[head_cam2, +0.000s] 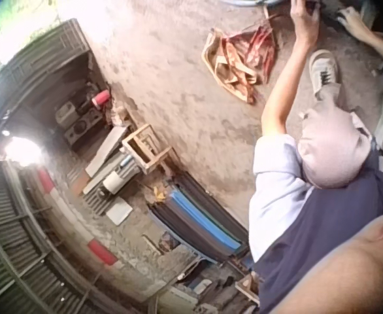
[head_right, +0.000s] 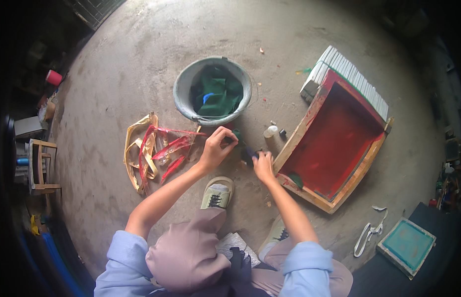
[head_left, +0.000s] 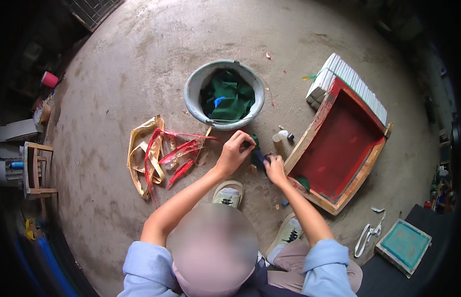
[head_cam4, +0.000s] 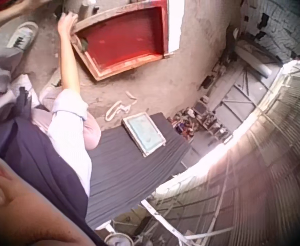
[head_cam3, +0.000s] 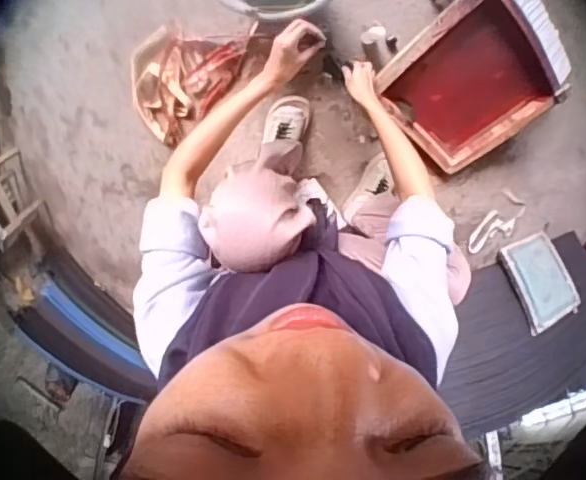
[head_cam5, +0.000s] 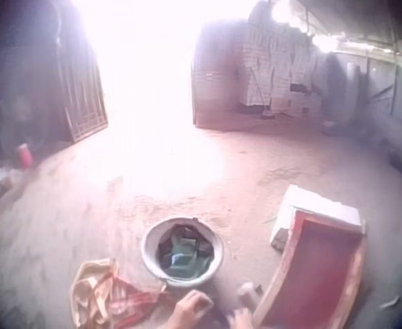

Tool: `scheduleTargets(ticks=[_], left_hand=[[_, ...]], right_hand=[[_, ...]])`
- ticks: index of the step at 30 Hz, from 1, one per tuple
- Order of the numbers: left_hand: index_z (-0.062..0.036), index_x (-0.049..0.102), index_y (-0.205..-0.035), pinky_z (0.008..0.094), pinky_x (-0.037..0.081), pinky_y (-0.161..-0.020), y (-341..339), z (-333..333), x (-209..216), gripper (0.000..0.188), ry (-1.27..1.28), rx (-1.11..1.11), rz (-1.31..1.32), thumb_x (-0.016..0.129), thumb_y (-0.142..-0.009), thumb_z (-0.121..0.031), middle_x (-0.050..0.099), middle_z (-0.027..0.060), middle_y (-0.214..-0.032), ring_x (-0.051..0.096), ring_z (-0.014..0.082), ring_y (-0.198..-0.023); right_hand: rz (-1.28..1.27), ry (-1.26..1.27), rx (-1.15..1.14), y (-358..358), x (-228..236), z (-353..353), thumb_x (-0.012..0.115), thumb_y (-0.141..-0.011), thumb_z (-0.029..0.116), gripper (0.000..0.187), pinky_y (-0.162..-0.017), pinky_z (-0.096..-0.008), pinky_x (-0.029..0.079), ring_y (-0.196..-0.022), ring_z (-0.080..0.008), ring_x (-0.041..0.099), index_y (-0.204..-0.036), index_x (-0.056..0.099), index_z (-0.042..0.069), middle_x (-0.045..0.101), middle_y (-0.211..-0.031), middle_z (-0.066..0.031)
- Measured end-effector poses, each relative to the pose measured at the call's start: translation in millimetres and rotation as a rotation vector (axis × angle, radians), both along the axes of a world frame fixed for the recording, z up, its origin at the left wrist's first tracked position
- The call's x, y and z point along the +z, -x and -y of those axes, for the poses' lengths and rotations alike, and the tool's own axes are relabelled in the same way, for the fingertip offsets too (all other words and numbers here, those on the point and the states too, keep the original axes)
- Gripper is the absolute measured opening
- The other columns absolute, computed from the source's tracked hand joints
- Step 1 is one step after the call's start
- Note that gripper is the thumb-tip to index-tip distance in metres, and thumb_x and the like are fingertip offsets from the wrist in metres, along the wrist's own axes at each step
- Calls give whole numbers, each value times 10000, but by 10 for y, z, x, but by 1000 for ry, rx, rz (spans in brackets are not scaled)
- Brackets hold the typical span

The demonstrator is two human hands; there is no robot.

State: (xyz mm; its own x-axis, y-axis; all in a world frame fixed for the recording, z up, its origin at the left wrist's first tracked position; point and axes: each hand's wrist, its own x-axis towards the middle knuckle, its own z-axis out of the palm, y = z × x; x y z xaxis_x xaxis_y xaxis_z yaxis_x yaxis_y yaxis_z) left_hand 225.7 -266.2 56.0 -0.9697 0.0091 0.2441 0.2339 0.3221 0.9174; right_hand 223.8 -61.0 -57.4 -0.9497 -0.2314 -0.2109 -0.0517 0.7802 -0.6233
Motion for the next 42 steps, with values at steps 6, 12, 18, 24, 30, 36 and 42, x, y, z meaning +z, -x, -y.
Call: scheduleTargets(ticks=[6, 12, 18, 24, 30, 36, 42], left_hand=[[-29, 641, -1058, 285, 562, -760, -35, -233, 82, 289, -196, -139, 147, 680, -786, 59, 583, 43, -1076, 598, 148, -1003], [-32, 634, -1108, 316, 528, -824, 150, -643, 674, 381, -32, -354, -202, 699, -742, 54, 590, 108, -1106, 629, 219, -1000], [-29, 591, -1181, 300, 552, -773, -104, -953, 1266, 342, -189, -420, 34, 691, -857, -73, 508, 108, -1195, 667, 190, -890], [-82, 606, -1144, 324, 551, -824, -331, -977, 1253, 317, 41, -481, 30, 698, -846, -140, 478, 141, -1172, 652, 238, -936], [-122, 640, -1104, 427, 447, -936, 42, -1014, 619, 306, 247, -152, -36, 704, -808, -162, 505, 180, -1124, 531, 351, -1035], [-103, 554, -1212, 478, 375, -1014, 406, -1267, -59, 457, 596, -79, -3, 685, -774, -95, 422, 209, -1270, 403, 409, -1181], [-74, 363, -1397, 441, 364, -1034, 673, -1500, -976, 731, 390, 196, 137, 671, -746, 48, 426, 205, -1261, 417, 393, -1191]], right_hand=[[403, 723, 44, 245, 936, -123, 412, -1008, 494, 599, -1038, -335, 374, -1216, -203, 498, -1338, 517, 6, 574, -1251, -107], [253, 587, -5, 105, 2007, -613, 670, -898, 159, 279, -877, -274, 462, -975, -97, 580, -1134, 624, 18, 650, -1041, -28], [-26, 347, -92, -338, 2794, -1074, 666, -887, 104, 119, -775, -250, 490, -849, -76, 600, -968, 642, 20, 655, -901, -17], [-60, 468, -80, -383, 2876, -1532, 689, -875, 204, 183, -631, -232, 452, -679, -62, 567, -897, 660, 25, 641, -761, -4], [-241, 449, -79, -176, 2164, -1604, 768, -806, 253, 324, -776, -306, 503, -870, -155, 599, -836, 563, 3, 516, -1061, -73], [-423, 463, -25, 59, 1729, -1688, 734, -790, 152, 271, -898, -362, 476, -1053, -203, 575, -743, 498, 28, 555, -1193, -93], [63, 1080, -440, 246, 845, -1816, 664, -873, 60, 163, -800, -270, 510, -881, -109, 617, -855, 503, 64, 634, -960, -69]])
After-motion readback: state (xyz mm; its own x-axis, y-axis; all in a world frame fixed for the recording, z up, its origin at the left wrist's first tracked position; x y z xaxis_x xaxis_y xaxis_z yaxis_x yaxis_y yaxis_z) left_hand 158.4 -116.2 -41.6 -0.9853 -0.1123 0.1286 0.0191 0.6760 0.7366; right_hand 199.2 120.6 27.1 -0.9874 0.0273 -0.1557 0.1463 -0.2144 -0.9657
